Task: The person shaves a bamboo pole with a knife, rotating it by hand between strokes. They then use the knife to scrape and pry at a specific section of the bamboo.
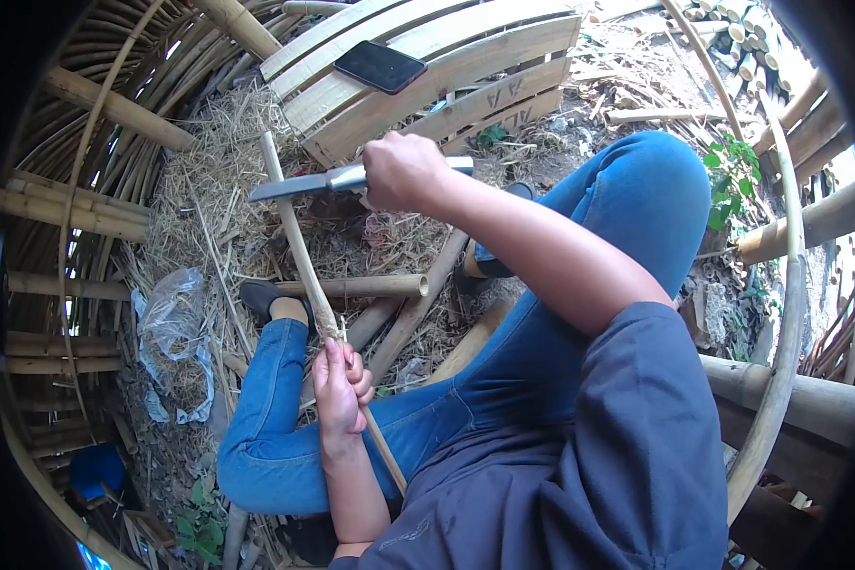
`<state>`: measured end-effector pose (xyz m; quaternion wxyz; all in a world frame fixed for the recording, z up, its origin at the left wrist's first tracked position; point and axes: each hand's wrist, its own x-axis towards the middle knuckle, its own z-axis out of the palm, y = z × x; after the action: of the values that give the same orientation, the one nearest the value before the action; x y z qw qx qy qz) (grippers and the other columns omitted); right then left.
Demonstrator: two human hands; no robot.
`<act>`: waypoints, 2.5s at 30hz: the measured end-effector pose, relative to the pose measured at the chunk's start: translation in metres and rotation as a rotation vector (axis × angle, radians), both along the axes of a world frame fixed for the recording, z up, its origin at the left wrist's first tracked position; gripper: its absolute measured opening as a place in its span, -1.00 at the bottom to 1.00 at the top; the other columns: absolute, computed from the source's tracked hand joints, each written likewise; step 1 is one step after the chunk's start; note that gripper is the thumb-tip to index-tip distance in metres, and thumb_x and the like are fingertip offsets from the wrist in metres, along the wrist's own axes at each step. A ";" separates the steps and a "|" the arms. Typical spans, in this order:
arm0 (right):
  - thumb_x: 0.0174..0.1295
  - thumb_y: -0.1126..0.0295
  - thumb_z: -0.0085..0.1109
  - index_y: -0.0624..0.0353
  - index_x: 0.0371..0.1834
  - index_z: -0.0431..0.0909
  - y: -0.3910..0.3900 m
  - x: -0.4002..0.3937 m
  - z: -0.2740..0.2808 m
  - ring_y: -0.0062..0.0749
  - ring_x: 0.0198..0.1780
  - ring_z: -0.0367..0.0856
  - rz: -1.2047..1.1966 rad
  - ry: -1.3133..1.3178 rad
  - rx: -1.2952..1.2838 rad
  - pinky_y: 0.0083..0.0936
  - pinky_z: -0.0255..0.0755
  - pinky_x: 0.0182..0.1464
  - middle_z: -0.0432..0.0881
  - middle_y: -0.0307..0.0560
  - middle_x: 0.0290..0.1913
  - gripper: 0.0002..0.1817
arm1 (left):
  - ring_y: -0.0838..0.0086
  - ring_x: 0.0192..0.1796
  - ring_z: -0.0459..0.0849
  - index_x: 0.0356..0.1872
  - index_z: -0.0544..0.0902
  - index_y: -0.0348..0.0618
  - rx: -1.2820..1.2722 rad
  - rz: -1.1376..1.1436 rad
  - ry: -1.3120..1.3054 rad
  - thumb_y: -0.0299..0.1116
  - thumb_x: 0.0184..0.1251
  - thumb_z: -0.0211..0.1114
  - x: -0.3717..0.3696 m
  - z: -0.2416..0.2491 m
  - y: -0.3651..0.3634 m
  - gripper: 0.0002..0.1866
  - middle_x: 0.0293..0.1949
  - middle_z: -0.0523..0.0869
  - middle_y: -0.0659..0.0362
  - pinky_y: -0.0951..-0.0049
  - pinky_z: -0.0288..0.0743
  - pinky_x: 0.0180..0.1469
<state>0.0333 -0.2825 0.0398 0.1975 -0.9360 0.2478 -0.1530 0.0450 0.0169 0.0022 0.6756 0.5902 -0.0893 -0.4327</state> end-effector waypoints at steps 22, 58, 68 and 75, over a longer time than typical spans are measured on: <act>-0.09 0.38 0.26 0.24 -0.54 0.72 0.047 -0.009 -0.022 0.15 -0.37 0.77 0.253 0.113 -0.082 -0.08 0.67 -0.27 0.71 0.23 -0.48 -0.84 | 0.79 -0.72 0.15 -0.30 0.38 -0.04 0.167 0.152 -0.377 -0.07 0.72 -0.06 0.003 -0.029 -0.002 -0.65 -0.63 0.27 0.42 0.65 -0.06 -0.72; -0.02 0.23 0.34 0.13 -0.51 0.69 0.046 -0.009 0.002 0.06 -0.39 0.70 0.352 -0.062 0.025 -0.06 0.59 -0.27 0.66 0.05 -0.54 -0.81 | 0.77 -0.66 -0.01 -0.34 0.39 0.02 -0.083 0.052 0.226 0.13 0.69 -0.10 0.017 0.007 0.009 -0.54 -0.63 0.11 0.46 0.60 -0.21 -0.65; -0.17 0.38 0.28 0.12 -0.51 0.72 0.041 -0.010 -0.004 0.14 -0.40 0.70 0.301 -0.035 -0.008 -0.04 0.60 -0.28 0.68 0.13 -0.51 -0.87 | 0.78 -0.70 -0.05 -0.37 0.35 0.04 -0.153 -0.071 0.276 0.13 0.68 -0.12 0.013 0.002 0.008 -0.54 -0.66 0.09 0.47 0.61 -0.20 -0.69; -0.21 0.38 0.28 0.16 -0.57 0.69 0.040 -0.003 -0.012 0.15 -0.41 0.70 0.282 -0.060 -0.034 -0.06 0.59 -0.28 0.66 0.14 -0.54 -0.88 | 0.78 -0.71 -0.05 -0.36 0.34 0.05 -0.150 -0.056 0.295 0.10 0.70 -0.14 0.014 0.000 0.012 -0.56 -0.66 0.10 0.47 0.61 -0.20 -0.70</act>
<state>0.0303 -0.2429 0.0280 0.2086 -0.9597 0.1051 -0.1560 0.0590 0.0285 0.0018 0.7113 0.4653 -0.0376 -0.5254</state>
